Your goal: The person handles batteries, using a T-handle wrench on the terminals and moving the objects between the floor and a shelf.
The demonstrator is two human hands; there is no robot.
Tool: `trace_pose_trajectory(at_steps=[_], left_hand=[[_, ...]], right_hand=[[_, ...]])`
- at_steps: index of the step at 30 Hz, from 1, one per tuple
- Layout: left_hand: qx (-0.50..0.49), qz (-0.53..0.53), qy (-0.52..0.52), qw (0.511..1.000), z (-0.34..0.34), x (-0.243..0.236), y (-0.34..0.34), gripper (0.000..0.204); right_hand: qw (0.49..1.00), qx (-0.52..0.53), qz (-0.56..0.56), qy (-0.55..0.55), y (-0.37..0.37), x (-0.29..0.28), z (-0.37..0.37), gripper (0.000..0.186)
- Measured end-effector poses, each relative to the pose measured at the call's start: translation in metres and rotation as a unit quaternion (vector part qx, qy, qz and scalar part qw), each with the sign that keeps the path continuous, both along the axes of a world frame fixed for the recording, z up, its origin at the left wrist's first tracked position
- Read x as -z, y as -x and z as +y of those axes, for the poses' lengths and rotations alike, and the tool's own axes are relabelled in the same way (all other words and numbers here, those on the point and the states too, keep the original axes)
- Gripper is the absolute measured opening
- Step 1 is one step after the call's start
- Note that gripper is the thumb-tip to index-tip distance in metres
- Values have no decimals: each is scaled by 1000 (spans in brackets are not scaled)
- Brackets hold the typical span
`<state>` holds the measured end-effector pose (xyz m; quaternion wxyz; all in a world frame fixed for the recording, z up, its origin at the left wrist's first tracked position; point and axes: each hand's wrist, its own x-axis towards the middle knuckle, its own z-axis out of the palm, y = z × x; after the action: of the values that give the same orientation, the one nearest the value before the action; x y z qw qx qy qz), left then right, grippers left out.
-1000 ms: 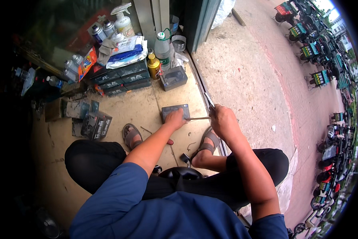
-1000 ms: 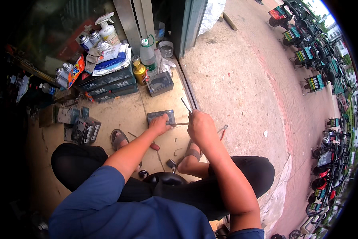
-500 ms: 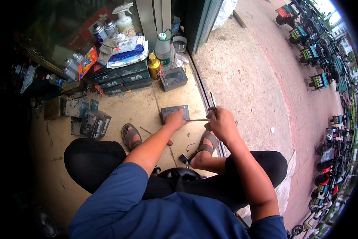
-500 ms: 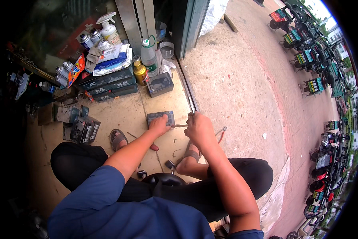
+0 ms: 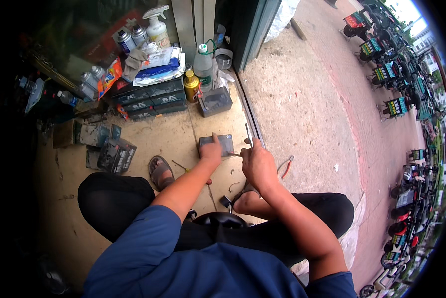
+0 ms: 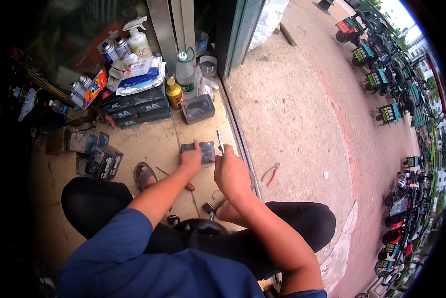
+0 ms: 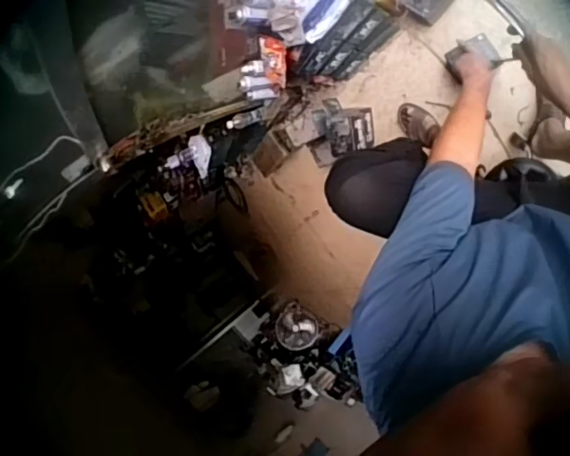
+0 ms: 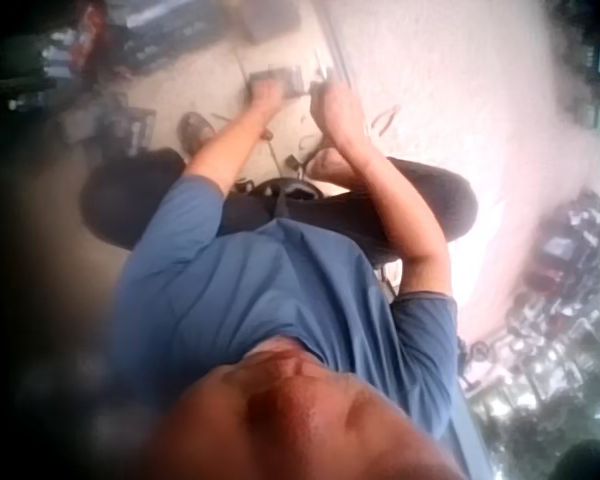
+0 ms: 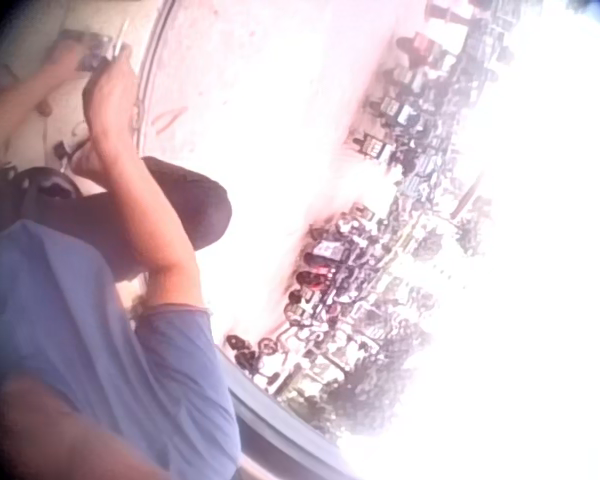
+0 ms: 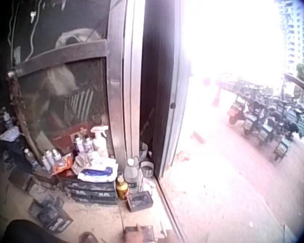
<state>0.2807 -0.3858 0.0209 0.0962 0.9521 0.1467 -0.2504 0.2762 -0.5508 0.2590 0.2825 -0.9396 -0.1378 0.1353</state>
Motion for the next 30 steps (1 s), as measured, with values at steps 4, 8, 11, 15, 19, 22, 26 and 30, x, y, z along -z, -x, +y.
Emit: trace_pose_trajectory(at_steps=[4,8,11,15,19,22,26,30], left_hand=[[-4,19,-24,1000,15,17,1,78],[12,-12,-7,1000,24,31,6,77],[8,-19,0,1000,25,41,4,76],[-1,-40,32,999,29,46,2,76],[81,-76,88,990,37,19,7,63],[143,-164,215,952,29,-22,10,42],[155,-190,281,928,3,-73,21,29],[55,-200,300,931,-8,-97,24,29]], right_hand=[[999,-20,-40,10,-10,0,-2,28],[996,-54,-71,3,-17,-1,-2,21],[971,-205,-92,84,-28,-10,-1,15],[873,-426,-210,113,-34,-17,11,15],[853,-370,-364,46,-31,-14,10,31],[864,-326,-381,49,-28,-9,2,49],[880,-292,-373,29,-28,-3,-3,62],[918,-219,-329,45,-25,7,0,84]])
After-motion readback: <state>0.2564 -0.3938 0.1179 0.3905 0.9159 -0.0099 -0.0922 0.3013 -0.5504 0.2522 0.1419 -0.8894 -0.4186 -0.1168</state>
